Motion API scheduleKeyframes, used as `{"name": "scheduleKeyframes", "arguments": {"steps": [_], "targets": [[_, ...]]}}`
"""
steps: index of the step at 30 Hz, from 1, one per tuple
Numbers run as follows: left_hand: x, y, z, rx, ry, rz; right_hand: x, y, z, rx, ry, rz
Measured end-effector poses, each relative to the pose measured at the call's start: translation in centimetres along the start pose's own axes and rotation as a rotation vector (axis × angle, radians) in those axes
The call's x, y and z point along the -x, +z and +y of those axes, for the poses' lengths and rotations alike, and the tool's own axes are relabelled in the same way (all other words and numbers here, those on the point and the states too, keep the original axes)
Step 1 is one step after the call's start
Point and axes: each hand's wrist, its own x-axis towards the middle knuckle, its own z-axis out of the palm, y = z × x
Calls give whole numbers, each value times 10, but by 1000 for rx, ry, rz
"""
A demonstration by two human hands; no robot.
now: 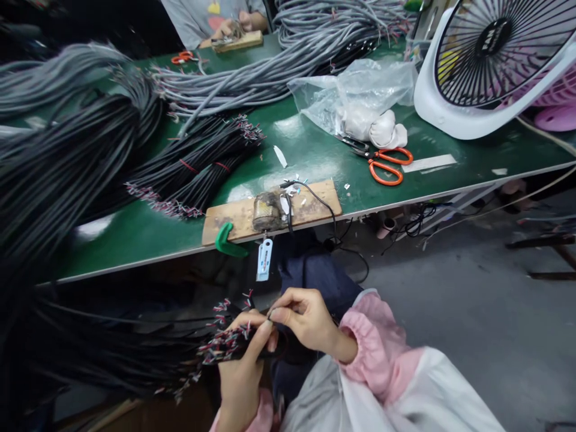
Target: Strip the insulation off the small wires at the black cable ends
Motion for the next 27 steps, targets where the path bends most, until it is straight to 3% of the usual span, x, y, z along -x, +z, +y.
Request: {"name": "scheduleKeyframes", "arguments": {"steps": [3,5,12,15,17,23,27], "targets": [[1,2,-3,9,14,17,2,5,1,-69,37,6],[1,2,-3,-12,26,32,3,6,-1,-18,-33,32],[-1,8,4,-79,13,114,-2,3,-7,559,-763,191],[-3,10,5,-58,4,123,-6,-1,-6,634,-863,182],[-4,11,5,-37,-16,138,-6,-4,-7,588,-817,168],[-6,11,4,-10,-66,140,-5,-8,-12,387,-407,97],[-7,11,2,-44,-48,87,-5,-9,-10,356,-323,-15]]}}
